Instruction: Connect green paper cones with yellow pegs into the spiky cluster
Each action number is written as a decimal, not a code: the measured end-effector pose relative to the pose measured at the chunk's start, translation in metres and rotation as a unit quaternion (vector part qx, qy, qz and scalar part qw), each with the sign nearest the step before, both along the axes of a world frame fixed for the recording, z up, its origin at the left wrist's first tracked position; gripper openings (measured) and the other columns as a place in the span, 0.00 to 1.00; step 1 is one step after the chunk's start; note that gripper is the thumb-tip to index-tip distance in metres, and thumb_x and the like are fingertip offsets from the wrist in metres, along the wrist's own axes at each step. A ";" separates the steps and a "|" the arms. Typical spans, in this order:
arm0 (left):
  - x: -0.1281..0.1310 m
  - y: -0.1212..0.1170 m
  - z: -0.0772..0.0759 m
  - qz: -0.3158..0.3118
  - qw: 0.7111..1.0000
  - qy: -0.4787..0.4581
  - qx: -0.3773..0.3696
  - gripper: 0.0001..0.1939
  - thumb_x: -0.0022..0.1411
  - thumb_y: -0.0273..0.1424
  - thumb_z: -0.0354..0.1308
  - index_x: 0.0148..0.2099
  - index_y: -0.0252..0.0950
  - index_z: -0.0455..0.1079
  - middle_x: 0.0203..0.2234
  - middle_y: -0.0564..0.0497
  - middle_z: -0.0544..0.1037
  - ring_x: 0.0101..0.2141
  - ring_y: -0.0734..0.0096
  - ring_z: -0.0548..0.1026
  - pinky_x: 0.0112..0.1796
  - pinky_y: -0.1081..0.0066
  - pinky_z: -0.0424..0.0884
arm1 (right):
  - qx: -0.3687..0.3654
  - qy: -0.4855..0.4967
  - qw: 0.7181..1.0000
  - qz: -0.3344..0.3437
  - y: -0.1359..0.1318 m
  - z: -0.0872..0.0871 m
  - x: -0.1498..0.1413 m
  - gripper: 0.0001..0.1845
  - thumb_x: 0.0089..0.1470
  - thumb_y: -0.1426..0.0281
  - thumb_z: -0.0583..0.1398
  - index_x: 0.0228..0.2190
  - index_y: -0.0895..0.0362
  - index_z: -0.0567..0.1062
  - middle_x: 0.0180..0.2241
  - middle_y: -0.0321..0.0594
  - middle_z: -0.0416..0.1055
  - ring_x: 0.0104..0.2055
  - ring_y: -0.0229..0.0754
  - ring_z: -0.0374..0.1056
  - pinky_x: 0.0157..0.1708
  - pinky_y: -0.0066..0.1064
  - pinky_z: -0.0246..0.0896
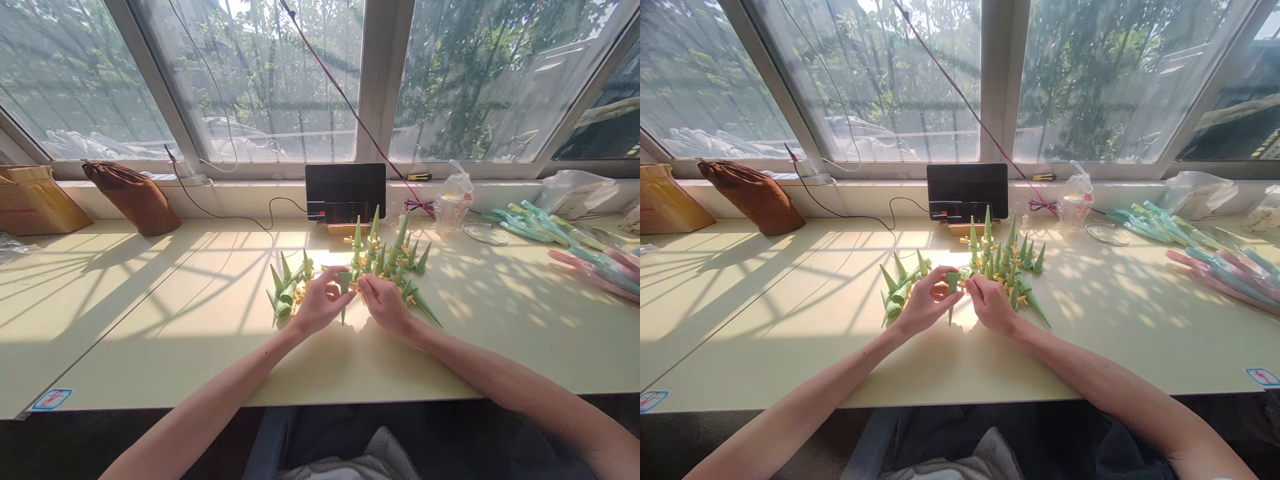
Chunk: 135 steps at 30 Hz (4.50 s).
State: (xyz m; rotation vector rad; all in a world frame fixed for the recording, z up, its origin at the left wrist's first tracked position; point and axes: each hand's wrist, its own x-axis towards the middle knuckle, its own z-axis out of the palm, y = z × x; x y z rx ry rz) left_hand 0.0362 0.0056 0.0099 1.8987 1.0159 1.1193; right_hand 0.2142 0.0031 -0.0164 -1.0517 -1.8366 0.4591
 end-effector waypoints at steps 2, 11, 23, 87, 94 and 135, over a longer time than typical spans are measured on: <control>0.000 0.000 0.001 0.000 0.999 -0.016 -0.037 0.20 0.58 0.37 0.63 0.51 0.39 0.67 0.33 0.53 0.69 0.21 0.81 0.69 0.22 0.77 0.71 | -0.016 0.008 1.000 0.005 0.000 0.001 -0.001 0.20 0.67 0.60 0.48 0.24 0.54 0.61 0.19 0.31 0.60 0.20 0.35 0.55 0.22 0.28 0.52; -0.001 0.001 0.005 -0.014 0.995 -0.046 -0.089 0.22 0.57 0.39 0.64 0.51 0.40 0.66 0.31 0.53 0.71 0.20 0.79 0.70 0.15 0.80 0.62 | -0.022 0.008 1.000 0.011 0.001 0.000 -0.001 0.12 0.65 0.63 0.52 0.32 0.55 0.67 0.25 0.35 0.68 0.22 0.36 0.62 0.22 0.28 0.56; -0.001 0.001 0.001 0.006 1.000 0.009 0.005 0.19 0.59 0.36 0.62 0.52 0.39 0.67 0.35 0.51 0.71 0.21 0.82 0.68 0.26 0.74 0.74 | -0.005 -0.008 1.000 0.011 0.001 0.001 0.000 0.15 0.65 0.65 0.50 0.26 0.55 0.62 0.21 0.30 0.57 0.22 0.35 0.52 0.24 0.28 0.49; -0.003 0.005 -0.002 0.007 1.000 0.020 -0.014 0.20 0.59 0.37 0.61 0.53 0.40 0.66 0.35 0.51 0.72 0.20 0.82 0.69 0.23 0.76 0.71 | -0.294 0.245 0.910 0.159 0.004 0.007 -0.001 0.24 0.60 0.51 0.56 0.22 0.55 0.63 0.13 0.22 0.43 0.11 0.31 0.52 0.15 0.25 0.43; -0.003 0.006 0.002 0.001 0.991 -0.050 -0.123 0.21 0.56 0.40 0.64 0.50 0.39 0.66 0.32 0.52 0.73 0.19 0.80 0.69 0.16 0.79 0.62 | -0.217 0.183 0.957 0.064 0.001 0.003 -0.003 0.26 0.63 0.49 0.50 0.23 0.55 0.65 0.12 0.25 0.48 0.12 0.33 0.52 0.15 0.28 0.47; 0.002 0.001 -0.007 0.006 0.981 0.168 0.101 0.14 0.68 0.39 0.51 0.36 0.36 0.72 0.17 0.56 0.69 0.18 0.76 0.64 0.24 0.75 0.59 | 0.050 0.025 0.995 -0.077 -0.014 0.020 0.001 0.16 0.65 0.60 0.51 0.27 0.54 0.66 0.19 0.33 0.62 0.20 0.37 0.56 0.24 0.29 0.51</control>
